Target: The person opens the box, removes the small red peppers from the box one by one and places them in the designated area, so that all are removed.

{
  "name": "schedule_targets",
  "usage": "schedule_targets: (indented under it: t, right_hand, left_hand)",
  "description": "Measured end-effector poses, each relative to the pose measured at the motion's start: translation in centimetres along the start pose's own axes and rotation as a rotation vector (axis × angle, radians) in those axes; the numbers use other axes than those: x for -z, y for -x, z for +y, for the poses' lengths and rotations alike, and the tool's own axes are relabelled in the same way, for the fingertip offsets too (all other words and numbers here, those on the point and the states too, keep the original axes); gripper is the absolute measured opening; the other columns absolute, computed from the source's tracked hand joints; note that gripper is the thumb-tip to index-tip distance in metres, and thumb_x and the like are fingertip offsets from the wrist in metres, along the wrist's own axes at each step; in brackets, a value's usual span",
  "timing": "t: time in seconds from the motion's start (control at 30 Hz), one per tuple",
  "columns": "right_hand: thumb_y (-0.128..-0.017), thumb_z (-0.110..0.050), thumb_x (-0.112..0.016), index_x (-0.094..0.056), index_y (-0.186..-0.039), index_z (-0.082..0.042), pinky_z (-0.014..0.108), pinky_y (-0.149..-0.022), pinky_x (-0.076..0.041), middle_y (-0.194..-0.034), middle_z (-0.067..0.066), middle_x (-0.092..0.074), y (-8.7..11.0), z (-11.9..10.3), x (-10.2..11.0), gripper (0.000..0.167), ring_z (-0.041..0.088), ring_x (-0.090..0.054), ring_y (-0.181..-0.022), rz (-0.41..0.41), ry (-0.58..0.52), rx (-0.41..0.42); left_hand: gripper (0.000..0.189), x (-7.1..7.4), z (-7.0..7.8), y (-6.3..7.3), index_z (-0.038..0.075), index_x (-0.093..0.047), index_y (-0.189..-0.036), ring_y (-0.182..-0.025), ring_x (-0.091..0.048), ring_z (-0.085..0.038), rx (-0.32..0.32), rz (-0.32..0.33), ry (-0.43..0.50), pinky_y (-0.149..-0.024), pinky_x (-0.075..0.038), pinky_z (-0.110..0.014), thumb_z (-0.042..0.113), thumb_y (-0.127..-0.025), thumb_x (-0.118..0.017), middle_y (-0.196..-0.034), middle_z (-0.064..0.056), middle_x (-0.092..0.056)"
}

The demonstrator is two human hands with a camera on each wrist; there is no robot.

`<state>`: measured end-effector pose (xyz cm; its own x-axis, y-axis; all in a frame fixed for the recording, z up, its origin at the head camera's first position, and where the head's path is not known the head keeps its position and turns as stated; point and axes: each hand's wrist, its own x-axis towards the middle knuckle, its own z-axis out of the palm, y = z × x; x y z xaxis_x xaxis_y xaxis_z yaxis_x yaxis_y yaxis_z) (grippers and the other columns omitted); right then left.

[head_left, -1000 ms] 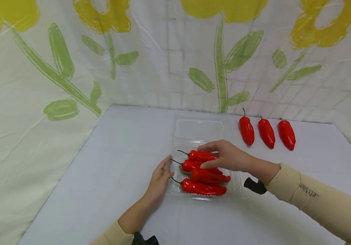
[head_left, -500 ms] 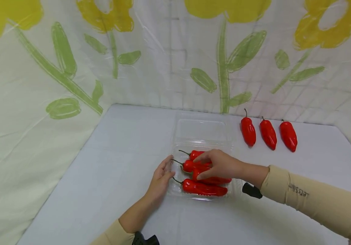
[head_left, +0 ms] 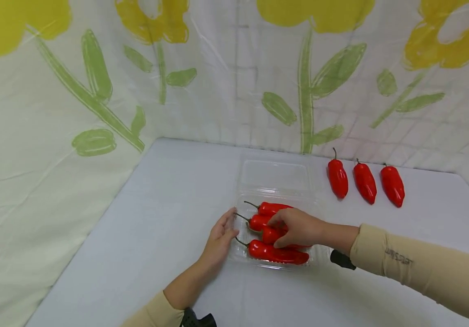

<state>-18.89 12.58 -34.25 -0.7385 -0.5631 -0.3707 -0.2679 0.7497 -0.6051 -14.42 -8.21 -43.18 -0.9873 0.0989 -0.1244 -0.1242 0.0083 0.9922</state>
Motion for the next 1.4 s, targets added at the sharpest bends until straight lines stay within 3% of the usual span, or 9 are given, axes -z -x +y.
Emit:
schedule_targets:
  t: [0.37, 0.53, 0.8, 1.2, 1.4]
  right_hand:
    - [-0.069, -0.013, -0.08, -0.064, -0.1, -0.01, 0.028, -0.073, -0.056, -0.095, -0.001, -0.063, -1.3, 0.4, -0.2, 0.035, 0.015, -0.054, -0.092, 0.0, 0.073, 0.026]
    - [-0.066, -0.011, -0.082, -0.061, -0.095, -0.013, 0.029, -0.069, -0.056, -0.091, -0.004, -0.06, -1.4, 0.0, -0.6, 0.036, 0.015, -0.053, -0.09, 0.002, 0.093, -0.018]
    - [-0.065, -0.009, -0.081, -0.057, -0.096, -0.014, 0.03, -0.068, -0.056, -0.09, -0.005, -0.058, -1.2, -0.2, -0.7, 0.039, 0.015, -0.052, -0.09, -0.017, 0.107, -0.054]
    - [-0.072, -0.012, -0.077, -0.054, -0.104, -0.016, 0.031, -0.072, -0.056, -0.099, -0.004, -0.057, -0.8, -0.2, -0.4, 0.039, 0.015, -0.05, -0.097, -0.076, 0.085, 0.001]
    - [-0.076, -0.022, -0.075, -0.059, -0.113, -0.012, 0.028, -0.072, -0.056, -0.106, -0.001, -0.06, -0.7, 0.4, -0.2, 0.042, 0.017, -0.051, -0.102, -0.048, 0.062, 0.058]
  left_hand:
    - [0.054, 0.0, 0.2, 0.1, 0.002, -0.029, -0.144, -0.143, -0.019, -0.03, -0.021, 0.014, -0.023, -0.114, -0.02, -0.044, 0.001, -0.091, -0.04, -0.153, -0.015, -0.026]
    - [0.054, 0.0, 0.2, 0.1, 0.002, -0.029, -0.144, -0.143, -0.019, -0.03, -0.017, 0.009, -0.018, -0.114, -0.019, -0.044, 0.001, -0.091, -0.04, -0.153, -0.015, -0.025]
    - [0.055, -0.2, 0.4, 0.2, 0.0, -0.027, -0.145, -0.144, -0.016, -0.03, -0.022, -0.008, 0.01, -0.115, -0.017, -0.043, -0.001, -0.091, -0.038, -0.154, -0.016, -0.023]
    - [0.054, -0.2, 0.4, 0.2, 0.001, -0.028, -0.144, -0.143, -0.017, -0.03, -0.006, 0.0, 0.006, -0.115, -0.017, -0.044, -0.001, -0.091, -0.039, -0.153, -0.016, -0.024]
    - [0.054, -0.1, 0.2, 0.2, 0.002, -0.028, -0.145, -0.144, -0.017, -0.029, 0.0, 0.002, 0.005, -0.114, -0.019, -0.042, 0.0, -0.092, -0.039, -0.153, -0.014, -0.025]
